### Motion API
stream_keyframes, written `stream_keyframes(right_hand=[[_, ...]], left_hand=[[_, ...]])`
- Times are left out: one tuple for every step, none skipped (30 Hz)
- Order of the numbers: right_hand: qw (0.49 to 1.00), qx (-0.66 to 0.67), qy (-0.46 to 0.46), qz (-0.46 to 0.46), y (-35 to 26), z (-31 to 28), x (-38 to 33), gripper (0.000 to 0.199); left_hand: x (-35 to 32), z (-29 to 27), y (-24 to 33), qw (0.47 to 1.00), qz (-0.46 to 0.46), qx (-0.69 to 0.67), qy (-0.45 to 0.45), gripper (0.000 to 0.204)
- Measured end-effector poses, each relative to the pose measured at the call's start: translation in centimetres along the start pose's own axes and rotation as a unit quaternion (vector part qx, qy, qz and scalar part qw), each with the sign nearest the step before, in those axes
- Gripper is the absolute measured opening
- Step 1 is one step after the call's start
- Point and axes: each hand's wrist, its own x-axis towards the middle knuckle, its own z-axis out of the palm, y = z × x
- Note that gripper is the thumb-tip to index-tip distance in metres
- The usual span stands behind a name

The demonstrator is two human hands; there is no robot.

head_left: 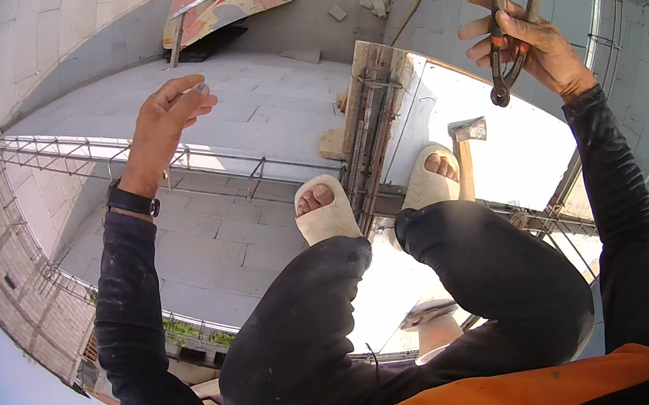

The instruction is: The person uses pliers to cut and bend metal rods on a rooftop scaffolding platform. They then pick up a bundle of rods, walk across the platform, and arrange them on the wooden planks.

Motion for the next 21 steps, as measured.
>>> stream_keyframes(right_hand=[[0.999, 0.011, 0.049, 0.002, 1.0, -0.4, -3.4, 0.064], [0.996, 0.008, 0.083, 0.017, 2.2, -1.3, -6.1, 0.063], [0.992, 0.005, 0.118, 0.046, 3.6, -1.4, -8.5, 0.064], [0.983, 0.006, 0.166, 0.077, 5.0, -1.3, -11.2, 0.061], [0.964, 0.012, 0.24, 0.112, 8.5, -1.6, -14.2, 0.051], [0.939, -0.009, 0.31, 0.151, 10.9, -0.8, -16.9, 0.045], [0.917, 0.019, 0.379, 0.128, 16.5, -0.2, -20.0, 0.04], [0.894, 0.003, 0.414, 0.171, 20.9, 0.8, -22.8, 0.037], [0.872, 0.028, 0.441, 0.212, 25.1, 2.2, -25.5, 0.038], [0.853, 0.015, 0.452, 0.262, 30.1, 3.7, -28.5, 0.04], [0.828, 0.03, 0.452, 0.331, 28.7, 5.1, -28.9, 0.041], [0.822, 0.0, 0.46, 0.336, 31.9, 6.4, -30.9, 0.041], [0.816, -0.007, 0.459, 0.352, 32.5, 8.0, -31.7, 0.041], [0.807, -0.014, 0.46, 0.37, 32.1, 9.5, -32.8, 0.041], [0.794, -0.031, 0.442, 0.417, 31.8, 10.9, -33.4, 0.041], [0.777, -0.045, 0.423, 0.465, 30.0, 11.9, -34.1, 0.041], [0.787, -0.049, 0.442, 0.428, 31.6, 13.7, -35.6, 0.037], [0.782, -0.028, 0.422, 0.457, 33.0, 15.4, -37.4, 0.04], [0.775, -0.012, 0.414, 0.478, 32.9, 16.6, -38.1, 0.043], [0.768, 0.0, 0.404, 0.497, 31.6, 17.3, -38.8, 0.046], [0.757, 0.022, 0.405, 0.512, 30.2, 18.1, -39.5, 0.049]], left_hand=[[-2.6, 1.1, 0.1, 0.999, -0.028, -0.011, 0.019, 0.052], [-6.1, 1.6, -0.2, 0.998, -0.05, -0.033, 0.028, 0.05], [-9.8, 1.9, -1.1, 0.997, -0.062, -0.049, 0.017, 0.049], [-13.7, 3.2, 0.2, 0.994, -0.094, -0.046, 0.029, 0.047], [-16.5, 4.2, 1.6, 0.991, -0.11, -0.076, 0.011, 0.046], [-19.4, 6.0, 3.7, 0.989, -0.125, -0.082, -0.004, 0.047], [-21.5, 7.3, 5.5, 0.986, -0.147, -0.064, -0.043, 0.048], [-23.6, 8.3, 6.9, 0.982, -0.172, -0.048, -0.064, 0.049], [-25.4, 9.1, 8.2, 0.977, -0.19, -0.007, -0.092, 0.049], [-26.8, 9.7, 9.7, 0.97, -0.21, 0.037, -0.121, 0.049], [-29.2, 11.2, 11.4, 0.97, -0.208, 0.067, -0.104, 0.047], [-30.4, 12.4, 13.2, 0.969, -0.203, 0.097, -0.102, 0.045], [-31.5, 12.9, 14.3, 0.967, -0.17, 0.156, -0.107, 0.044], [-32.6, 13.6, 15.2, 0.961, -0.135, 0.213, -0.117, 0.043], [-33.4, 14.1, 15.8, 0.949, -0.099, 0.269, -0.127, 0.043], [-34.1, 14.6, 16.0, 0.944, -0.064, 0.292, -0.139, 0.042], [-34.4, 15.2, 15.7, 0.939, -0.027, 0.309, -0.149, 0.041], [-34.7, 15.8, 15.7, 0.932, 0.009, 0.324, -0.161, 0.04], [-34.8, 17.1, 16.2, 0.943, 0.0, 0.303, -0.135, 0.038], [-34.8, 18.0, 16.6, 0.942, -0.007, 0.306, -0.141, 0.036], [-34.8, 18.7, 17.0, 0.94, -0.013, 0.309, -0.146, 0.035]])
